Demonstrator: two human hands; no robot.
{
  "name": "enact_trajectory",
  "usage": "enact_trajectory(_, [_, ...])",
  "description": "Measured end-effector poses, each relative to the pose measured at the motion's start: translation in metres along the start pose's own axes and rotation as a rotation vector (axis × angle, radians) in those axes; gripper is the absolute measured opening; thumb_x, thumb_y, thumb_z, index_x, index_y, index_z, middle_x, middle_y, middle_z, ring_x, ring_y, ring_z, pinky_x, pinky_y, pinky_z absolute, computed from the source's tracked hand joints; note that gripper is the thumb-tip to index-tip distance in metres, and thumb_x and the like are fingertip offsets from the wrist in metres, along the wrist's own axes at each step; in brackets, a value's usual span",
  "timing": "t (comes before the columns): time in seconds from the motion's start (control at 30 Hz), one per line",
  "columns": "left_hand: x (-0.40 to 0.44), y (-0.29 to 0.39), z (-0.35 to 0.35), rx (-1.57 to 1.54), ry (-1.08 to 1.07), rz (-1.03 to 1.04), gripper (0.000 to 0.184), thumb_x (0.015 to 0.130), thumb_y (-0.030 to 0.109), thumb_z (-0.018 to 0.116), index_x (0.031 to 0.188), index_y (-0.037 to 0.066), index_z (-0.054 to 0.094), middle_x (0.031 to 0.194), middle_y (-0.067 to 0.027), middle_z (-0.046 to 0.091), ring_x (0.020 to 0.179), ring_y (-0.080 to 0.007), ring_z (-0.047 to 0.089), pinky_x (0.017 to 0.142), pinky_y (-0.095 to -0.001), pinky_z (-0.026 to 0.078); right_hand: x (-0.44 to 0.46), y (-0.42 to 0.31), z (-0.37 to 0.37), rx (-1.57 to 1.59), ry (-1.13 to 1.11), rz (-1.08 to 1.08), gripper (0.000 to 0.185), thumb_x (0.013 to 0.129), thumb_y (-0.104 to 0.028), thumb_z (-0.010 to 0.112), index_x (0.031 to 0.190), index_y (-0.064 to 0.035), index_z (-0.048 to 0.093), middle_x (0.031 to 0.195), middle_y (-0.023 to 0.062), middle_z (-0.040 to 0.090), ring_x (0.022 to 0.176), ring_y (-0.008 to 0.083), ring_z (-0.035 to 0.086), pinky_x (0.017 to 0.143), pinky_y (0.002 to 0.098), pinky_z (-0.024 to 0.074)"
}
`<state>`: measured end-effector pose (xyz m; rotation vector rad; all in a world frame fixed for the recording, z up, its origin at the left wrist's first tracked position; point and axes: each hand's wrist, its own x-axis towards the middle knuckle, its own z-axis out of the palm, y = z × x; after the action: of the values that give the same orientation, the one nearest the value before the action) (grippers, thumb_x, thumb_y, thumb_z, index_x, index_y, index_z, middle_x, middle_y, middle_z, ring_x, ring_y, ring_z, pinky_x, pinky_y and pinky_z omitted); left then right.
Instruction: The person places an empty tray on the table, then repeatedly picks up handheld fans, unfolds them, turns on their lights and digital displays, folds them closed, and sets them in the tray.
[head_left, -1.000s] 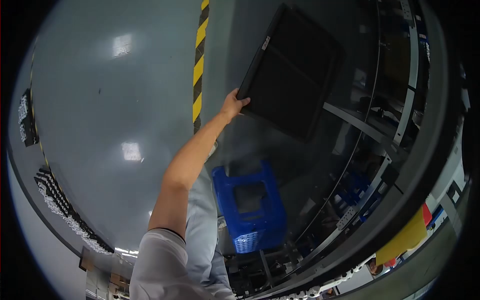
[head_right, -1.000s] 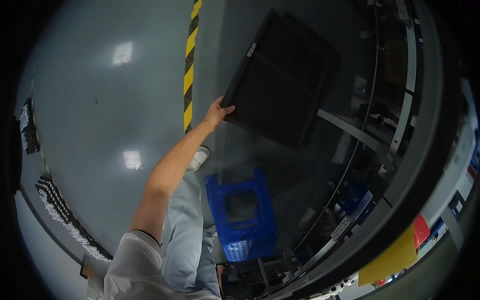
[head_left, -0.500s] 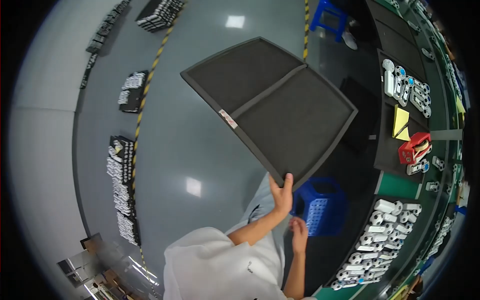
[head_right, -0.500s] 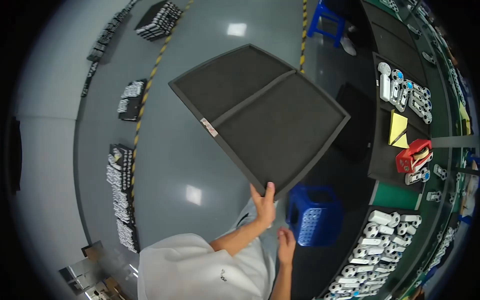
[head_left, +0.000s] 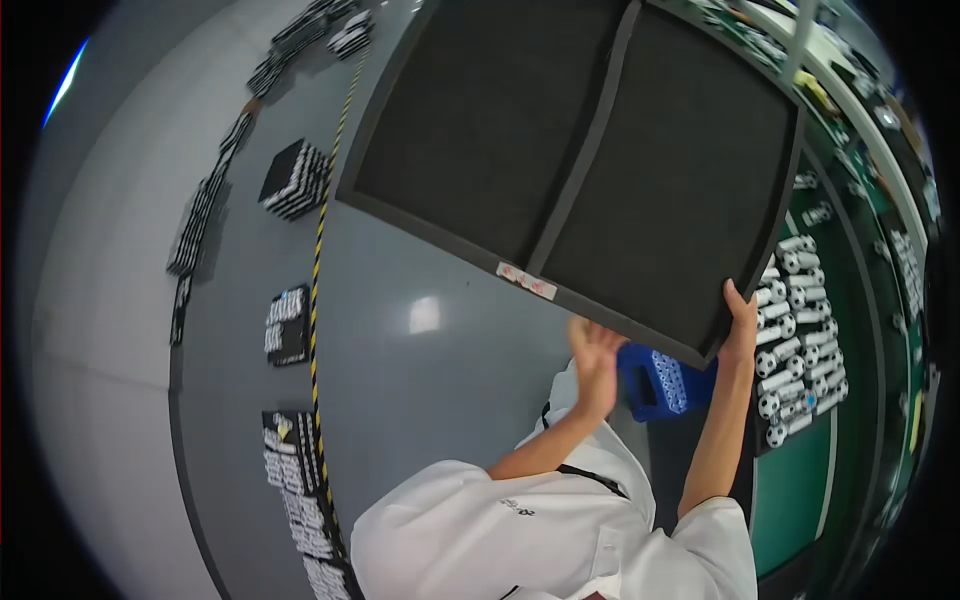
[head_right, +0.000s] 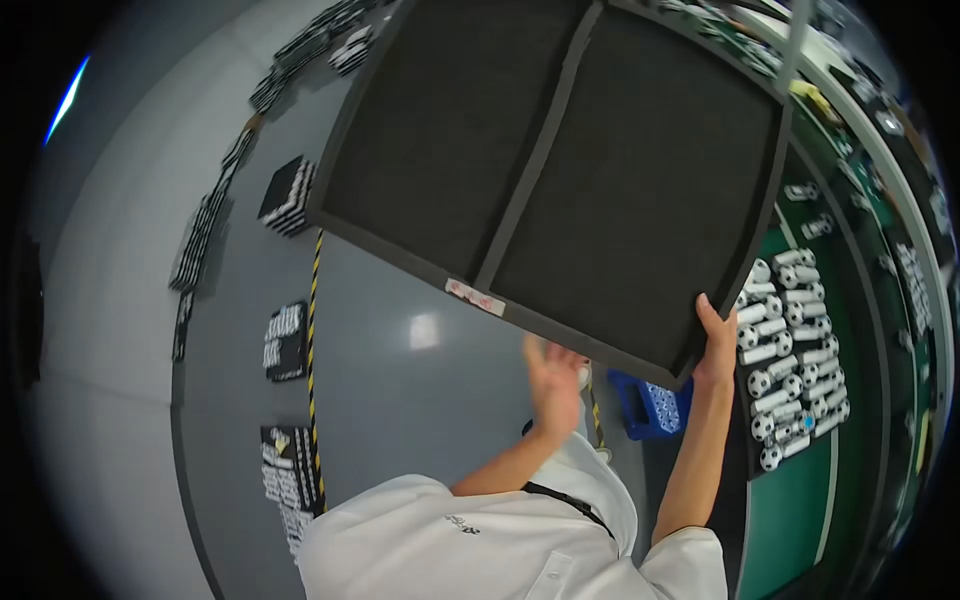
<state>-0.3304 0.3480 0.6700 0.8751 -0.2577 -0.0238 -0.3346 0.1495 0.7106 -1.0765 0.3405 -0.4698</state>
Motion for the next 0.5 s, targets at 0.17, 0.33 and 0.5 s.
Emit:
enact_trajectory(0.17, [0.107,0.115,-0.059,-0.468,-0.181,-0.206,0.066,0.086,0.037,0.062,0.143,0.014,0.037,0.134,-0.0081,0.053,0.122,-0.0223,0.052,0.101,-0.0472,0.043,-0.058,-0.081,-0.023,-0.154,0.31,-0.031,0.062,0.085,-0.029,0.069,0.134,0.0027,0.046,0.121,0.0145,0.06,0.108,0.0231,0.06,0.092,0.0343,0.0487])
enact_trajectory(0.33, [0.238,0.155,-0.061,-0.369,-0.571,-0.551,0.038,0.091,0.03,0.057,0.119,0.004,0.058,0.102,-0.0077,0.068,0.096,-0.0204,0.065,0.088,-0.0485,0.055,-0.072,-0.093,0.04,-0.116,0.53,-0.041,0.053,0.088,-0.022,0.068,0.13,0.0015,0.048,0.116,0.013,0.063,0.1,0.0199,0.064,0.086,0.0325,0.0532])
enact_trajectory(0.5, [0.237,0.125,-0.092,-0.227,-0.622,-0.696,0.026,0.091,0.02,0.058,0.111,0.003,0.059,0.095,-0.0093,0.068,0.082,-0.0211,0.068,0.08,-0.0493,0.06,-0.136,-0.014,0.034,-0.068,0.621,-0.22,0.049,0.089,-0.02,0.066,0.127,0.0046,0.048,0.114,0.0149,0.062,0.1,0.0205,0.064,0.086,0.0329,0.054])
